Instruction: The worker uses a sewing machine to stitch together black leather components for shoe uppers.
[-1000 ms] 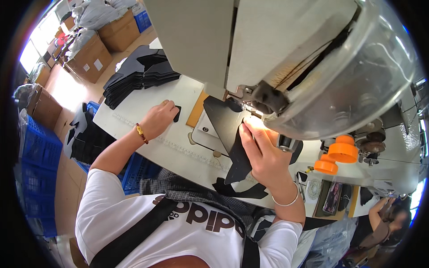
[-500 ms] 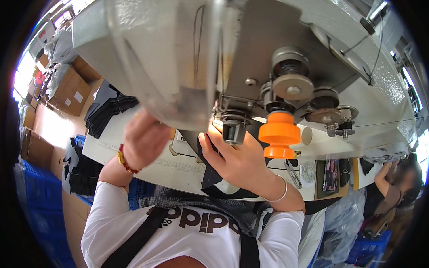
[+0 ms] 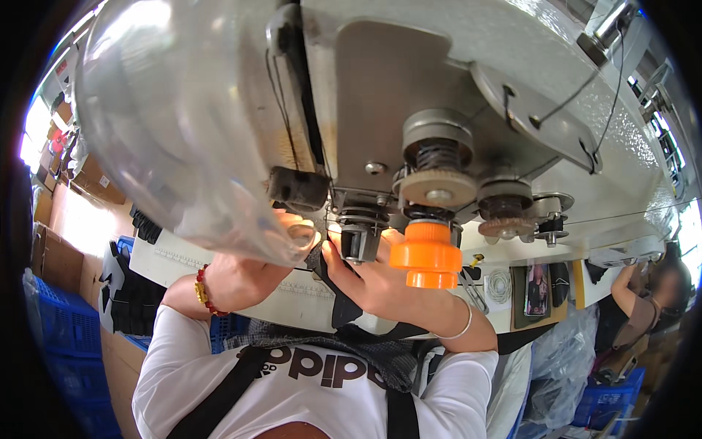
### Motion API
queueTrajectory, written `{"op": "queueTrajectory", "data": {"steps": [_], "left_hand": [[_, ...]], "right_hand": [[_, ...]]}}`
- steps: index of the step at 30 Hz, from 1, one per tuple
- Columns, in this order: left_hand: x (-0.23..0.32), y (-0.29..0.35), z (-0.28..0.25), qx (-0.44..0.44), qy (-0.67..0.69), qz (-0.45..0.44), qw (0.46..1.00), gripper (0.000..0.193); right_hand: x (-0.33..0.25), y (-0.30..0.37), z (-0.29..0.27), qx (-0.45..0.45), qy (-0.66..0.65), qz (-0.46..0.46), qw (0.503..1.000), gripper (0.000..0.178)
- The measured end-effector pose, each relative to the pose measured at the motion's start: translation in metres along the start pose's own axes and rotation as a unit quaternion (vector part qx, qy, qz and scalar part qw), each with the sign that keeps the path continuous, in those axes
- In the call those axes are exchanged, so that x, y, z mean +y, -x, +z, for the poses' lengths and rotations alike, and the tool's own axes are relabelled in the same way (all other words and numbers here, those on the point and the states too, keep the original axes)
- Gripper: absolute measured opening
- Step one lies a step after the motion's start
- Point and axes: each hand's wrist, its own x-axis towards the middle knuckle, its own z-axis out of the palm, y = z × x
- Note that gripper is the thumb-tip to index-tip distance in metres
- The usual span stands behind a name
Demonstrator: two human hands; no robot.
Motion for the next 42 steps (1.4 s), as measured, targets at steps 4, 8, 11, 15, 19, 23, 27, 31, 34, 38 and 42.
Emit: {"op": "queueTrajectory", "data": {"steps": [4, 8, 11, 15, 19, 23, 27, 31, 34, 38, 42], "left_hand": [[0.006, 0.001, 0.008, 0.031, -0.020, 0.001, 0.999, 0.037], [0.009, 0.004, 0.014, 0.038, -0.031, -0.015, 0.999, 0.037], [0.004, 0.004, 0.020, 0.022, -0.015, -0.016, 1.000, 0.036], [0.003, 0.002, 0.030, 0.080, -0.030, -0.029, 0.996, 0.035], [-0.002, 0.000, 0.033, 0.078, -0.001, -0.033, 0.996, 0.034], [0.000, 0.002, 0.028, 0.074, -0.038, -0.028, 0.996, 0.034], [0.001, 0.003, 0.024, 0.059, -0.040, -0.022, 0.997, 0.034], [0.001, 0.005, 0.027, 0.052, -0.026, -0.033, 0.998, 0.035], [0.001, 0.005, 0.034, 0.053, 0.045, -0.058, 0.996, 0.035], [-0.002, 0.004, 0.037, 0.079, -0.031, -0.027, 0.996, 0.036], [-0.003, 0.002, 0.029, 0.080, -0.091, 0.011, 0.993, 0.037]], "right_hand": [[0.001, 0.000, 0.001, 0.000, -0.009, -0.007, 1.000, 0.020], [0.000, 0.000, 0.001, -0.007, -0.056, 0.022, 0.998, 0.019], [-0.001, 0.001, 0.000, -0.017, -0.063, 0.034, 0.997, 0.019], [0.002, -0.002, 0.000, -0.012, -0.094, 0.012, 0.995, 0.020], [0.001, -0.007, -0.001, 0.011, -0.049, -0.009, 0.999, 0.020], [0.000, -0.011, -0.003, 0.006, -0.046, -0.012, 0.999, 0.021], [0.000, -0.011, -0.005, 0.000, -0.045, -0.013, 0.999, 0.023], [0.000, -0.010, -0.004, 0.001, -0.049, -0.010, 0.999, 0.024], [0.000, -0.010, -0.003, 0.006, -0.054, -0.007, 0.998, 0.024], [0.001, -0.008, -0.004, -0.001, -0.059, -0.010, 0.998, 0.025], [0.002, -0.003, -0.002, -0.021, -0.121, 0.026, 0.992, 0.025]]}}
